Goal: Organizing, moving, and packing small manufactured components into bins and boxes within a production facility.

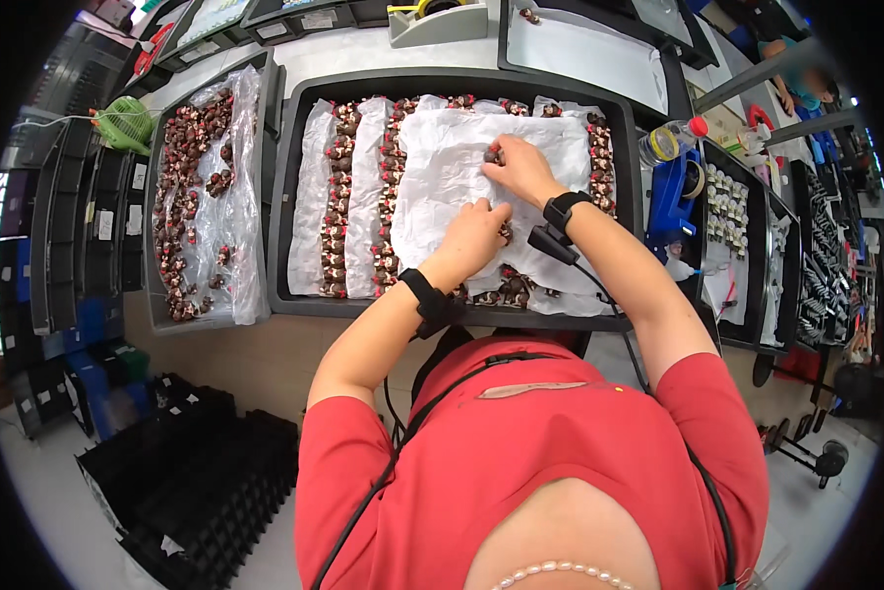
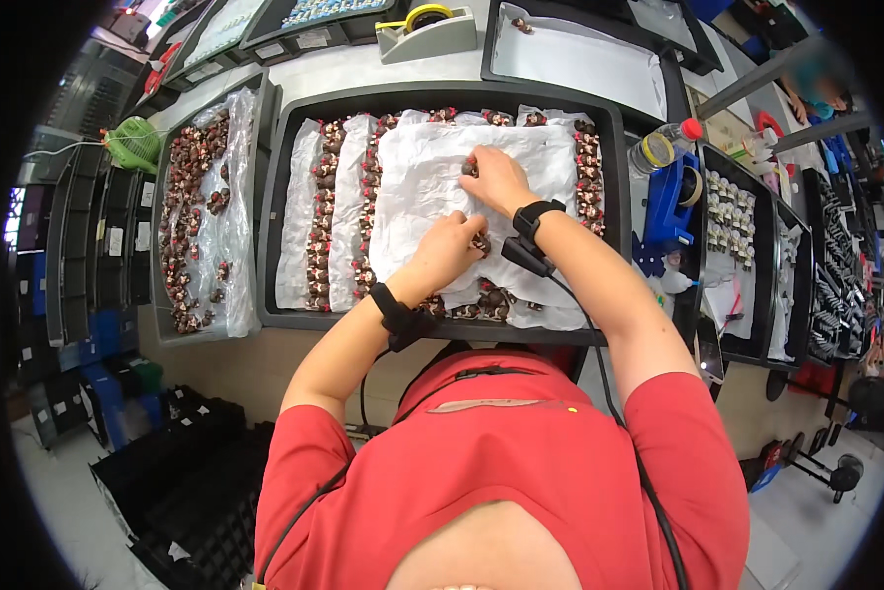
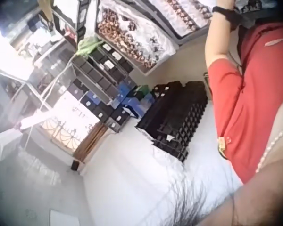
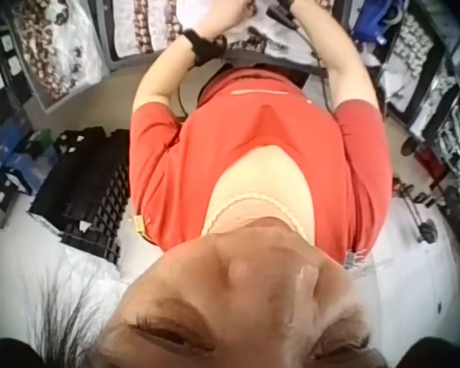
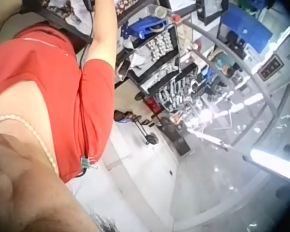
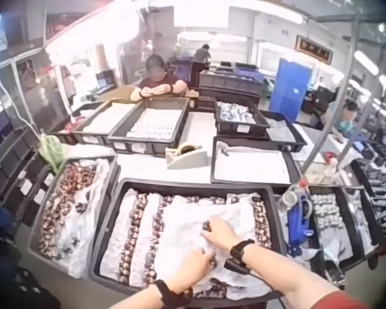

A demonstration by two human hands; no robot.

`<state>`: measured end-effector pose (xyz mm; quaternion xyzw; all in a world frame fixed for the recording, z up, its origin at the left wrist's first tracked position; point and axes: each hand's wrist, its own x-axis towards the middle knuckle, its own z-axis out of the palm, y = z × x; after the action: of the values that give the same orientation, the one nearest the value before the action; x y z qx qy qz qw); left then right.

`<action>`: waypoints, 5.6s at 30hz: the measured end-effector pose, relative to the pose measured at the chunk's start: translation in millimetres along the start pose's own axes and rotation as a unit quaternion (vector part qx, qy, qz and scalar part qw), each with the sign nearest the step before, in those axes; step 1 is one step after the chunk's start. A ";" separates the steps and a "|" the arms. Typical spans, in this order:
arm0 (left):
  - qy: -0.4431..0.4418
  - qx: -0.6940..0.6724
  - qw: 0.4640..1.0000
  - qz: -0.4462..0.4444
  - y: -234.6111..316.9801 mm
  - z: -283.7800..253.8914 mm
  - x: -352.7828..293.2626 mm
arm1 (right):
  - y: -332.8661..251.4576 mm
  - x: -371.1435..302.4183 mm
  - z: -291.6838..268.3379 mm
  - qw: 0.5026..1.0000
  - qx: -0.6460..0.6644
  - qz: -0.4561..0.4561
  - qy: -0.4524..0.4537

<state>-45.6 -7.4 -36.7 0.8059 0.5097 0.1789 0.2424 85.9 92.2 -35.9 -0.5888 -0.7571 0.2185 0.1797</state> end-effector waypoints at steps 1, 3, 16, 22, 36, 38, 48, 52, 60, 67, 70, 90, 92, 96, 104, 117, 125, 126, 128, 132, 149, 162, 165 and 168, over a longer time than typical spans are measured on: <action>0.002 -0.038 0.999 0.001 1.1 1.1 -1.1 | 0.7 -0.2 -1.0 0.998 0.006 -0.062 -0.001; -0.006 -0.037 0.999 0.009 -1.7 -0.7 1.2 | 7.8 -2.3 -10.1 0.989 0.050 -0.138 -0.017; -0.035 -0.225 0.973 -0.027 14.4 -14.6 18.3 | 69.6 -133.1 -97.6 0.921 -0.305 -0.187 -0.155; -0.115 -0.376 0.917 -0.062 52.5 30.9 37.1 | 77.7 -127.3 -98.1 0.907 -0.363 -0.163 -0.136; -0.023 -0.077 0.972 0.222 105.1 96.2 58.3 | 88.2 -161.1 -148.2 0.990 -0.092 -0.096 -0.055; -0.086 -0.082 0.979 0.168 109.9 88.9 54.8 | 94.6 -164.9 -145.5 0.991 -0.073 -0.099 -0.056; -0.104 -0.097 0.982 0.126 110.9 104.2 60.2 | 106.6 -174.9 -146.5 0.993 -0.038 -0.099 -0.055; -0.106 -0.077 0.983 0.128 111.1 101.4 64.3 | 106.7 -179.0 -145.0 0.993 -0.029 -0.105 -0.045; -0.126 -0.127 0.977 0.118 97.4 79.0 62.4 | 91.9 -169.6 -144.5 0.993 -0.009 -0.104 -0.056; -0.350 -0.008 0.922 0.167 48.2 44.9 3.8 | 42.6 -110.3 -95.5 0.969 0.052 -0.194 -0.143; -0.320 -0.041 0.928 0.187 53.1 36.4 -10.1 | 15.6 -92.4 -53.1 0.969 0.032 -0.212 -0.124; -0.235 0.069 0.945 0.215 79.4 57.6 24.1 | 65.4 -146.7 -121.4 0.891 -0.243 -0.246 -0.293; -0.234 0.071 0.946 0.213 79.5 61.9 28.9 | 70.8 -152.6 -110.3 0.885 -0.268 -0.261 -0.277; -0.256 0.058 0.950 0.170 72.7 75.0 33.4 | 77.5 -156.2 -102.2 0.892 -0.289 -0.269 -0.218; -0.177 0.094 0.950 0.241 80.7 64.9 19.2 | 84.3 -162.8 -98.6 0.892 -0.320 -0.280 -0.153; -0.214 -0.096 0.972 0.015 74.2 67.7 31.9 | 68.3 -177.6 -112.9 0.914 -0.294 -0.211 -0.182; -0.241 -0.142 0.960 -0.007 72.1 60.5 38.6 | 78.3 -180.3 -103.3 0.894 -0.333 -0.245 -0.170; -0.226 -0.096 0.967 0.064 73.6 56.1 34.9 | 79.0 -179.4 -107.6 0.905 -0.321 -0.232 -0.157; -0.208 -0.051 0.967 0.135 79.1 49.7 32.0 | 79.4 -179.7 -112.3 0.914 -0.308 -0.220 -0.146; -0.186 -0.032 0.967 0.171 72.0 59.2 38.0 | 72.0 -182.1 -117.7 0.911 -0.317 -0.234 -0.123; -0.189 0.122 0.913 0.340 89.1 59.8 24.0 | 75.5 -184.9 -113.3 0.901 -0.323 -0.258 -0.133; -0.227 0.063 0.942 0.237 86.8 66.9 33.4 | 79.2 -181.3 -94.5 0.894 -0.359 -0.218 -0.154; -0.190 -0.060 0.972 0.124 88.3 72.3 45.9 | 76.8 -183.5 -88.2 0.899 -0.358 -0.197 -0.159; -0.146 -0.057 0.974 0.164 90.0 70.1 59.4 | 78.3 -186.2 -81.8 0.907 -0.363 -0.169 -0.130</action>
<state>82.8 -0.7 -40.1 0.8810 0.3185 0.1251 0.3267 237.8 -62.1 -12.5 -0.4430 -0.8890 -0.0297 -0.1124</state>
